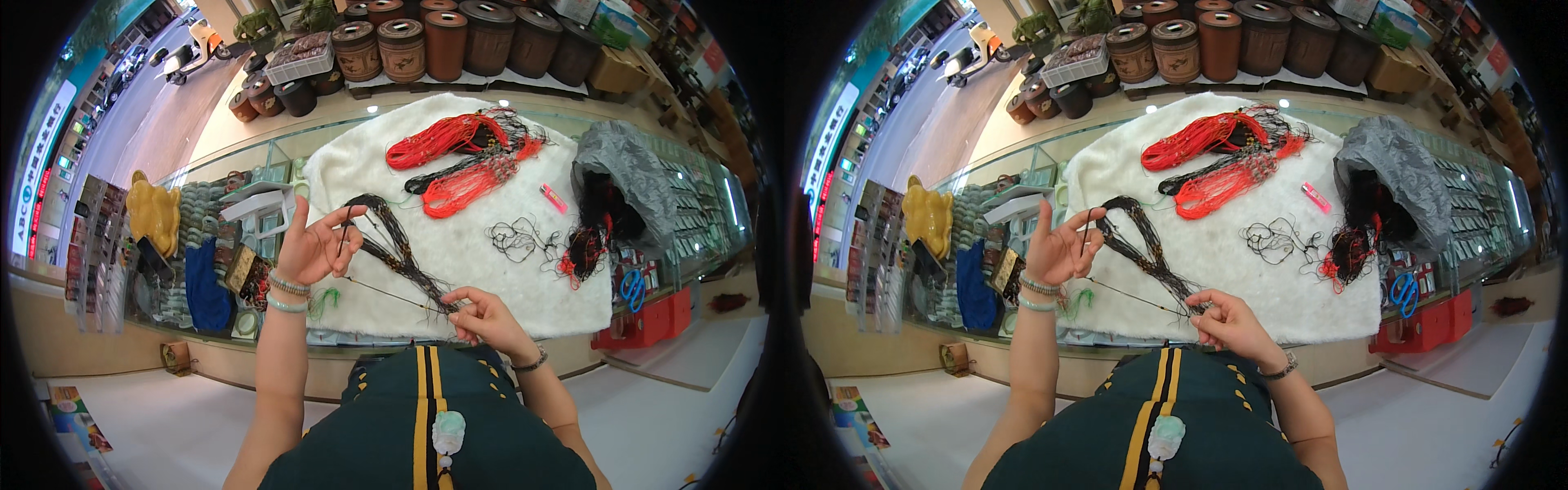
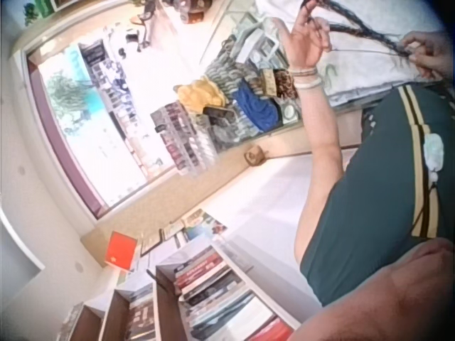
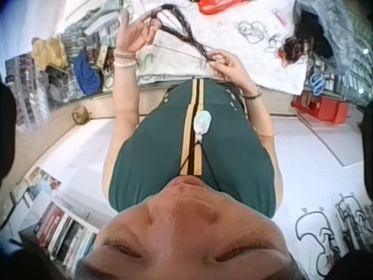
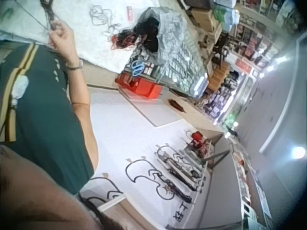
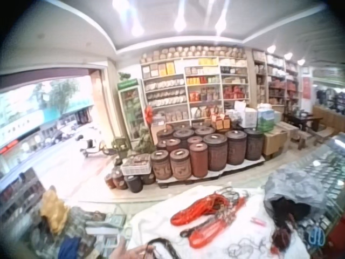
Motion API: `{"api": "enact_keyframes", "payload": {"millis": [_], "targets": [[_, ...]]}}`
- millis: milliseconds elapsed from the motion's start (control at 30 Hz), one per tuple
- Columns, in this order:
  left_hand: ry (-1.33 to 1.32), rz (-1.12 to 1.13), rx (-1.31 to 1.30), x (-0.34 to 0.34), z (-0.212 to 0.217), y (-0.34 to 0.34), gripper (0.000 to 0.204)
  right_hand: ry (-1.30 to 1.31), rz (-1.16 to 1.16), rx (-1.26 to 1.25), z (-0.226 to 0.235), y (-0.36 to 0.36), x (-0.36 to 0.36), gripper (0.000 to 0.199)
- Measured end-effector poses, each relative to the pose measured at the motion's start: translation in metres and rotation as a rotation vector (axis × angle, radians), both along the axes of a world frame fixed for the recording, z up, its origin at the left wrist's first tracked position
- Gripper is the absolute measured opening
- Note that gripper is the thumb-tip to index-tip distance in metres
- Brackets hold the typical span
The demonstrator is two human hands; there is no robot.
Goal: The person assembles a beaded necklace by threading black beads onto a string, cutting the string with scissors, and sealing the end with a lighter. The person repeats the process to add more beads and secure the necklace.
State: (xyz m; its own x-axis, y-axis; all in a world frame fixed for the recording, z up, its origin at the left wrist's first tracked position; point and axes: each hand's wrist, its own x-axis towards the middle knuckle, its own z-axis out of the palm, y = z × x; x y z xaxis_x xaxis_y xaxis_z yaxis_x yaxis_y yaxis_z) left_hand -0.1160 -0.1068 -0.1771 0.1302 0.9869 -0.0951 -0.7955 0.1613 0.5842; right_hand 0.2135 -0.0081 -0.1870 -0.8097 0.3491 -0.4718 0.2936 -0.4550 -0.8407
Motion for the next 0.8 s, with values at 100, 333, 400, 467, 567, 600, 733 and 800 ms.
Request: {"api": "enact_keyframes", "payload": {"millis": [100, 333, 400, 467, 567, 600, 733, 800], "targets": [[0.077, -0.032, -0.056, -0.008, -0.008, 0.013, 0.095, 0.048, 0.002, 0.050, 0.000, -0.004, 0.001, 0.016], [0.294, -0.144, -0.198, -0.018, -0.031, 0.055, 0.095, 0.046, 0.004, 0.420, -0.025, -0.007, -0.010, 0.014], [0.389, -0.143, -0.238, -0.022, -0.035, 0.063, 0.094, 0.013, -0.016, 0.446, -0.032, -0.005, -0.019, 0.014], [0.475, -0.142, -0.273, -0.028, -0.038, 0.071, 0.094, -0.035, -0.001, 0.591, -0.039, -0.002, -0.030, 0.013], [0.576, -0.126, -0.329, -0.036, -0.041, 0.076, 0.092, -0.060, 0.014, 0.783, -0.048, 0.005, -0.046, 0.011], [0.598, -0.124, -0.341, -0.039, -0.042, 0.078, 0.091, -0.055, 0.017, 0.848, -0.051, 0.007, -0.051, 0.011], [0.646, -0.097, -0.378, -0.045, -0.048, 0.077, 0.090, -0.091, 0.026, 0.916, -0.062, 0.011, -0.065, 0.011], [0.661, -0.097, -0.398, -0.047, -0.052, 0.076, 0.089, -0.106, 0.049, 0.924, -0.065, 0.013, -0.069, 0.011]]}}
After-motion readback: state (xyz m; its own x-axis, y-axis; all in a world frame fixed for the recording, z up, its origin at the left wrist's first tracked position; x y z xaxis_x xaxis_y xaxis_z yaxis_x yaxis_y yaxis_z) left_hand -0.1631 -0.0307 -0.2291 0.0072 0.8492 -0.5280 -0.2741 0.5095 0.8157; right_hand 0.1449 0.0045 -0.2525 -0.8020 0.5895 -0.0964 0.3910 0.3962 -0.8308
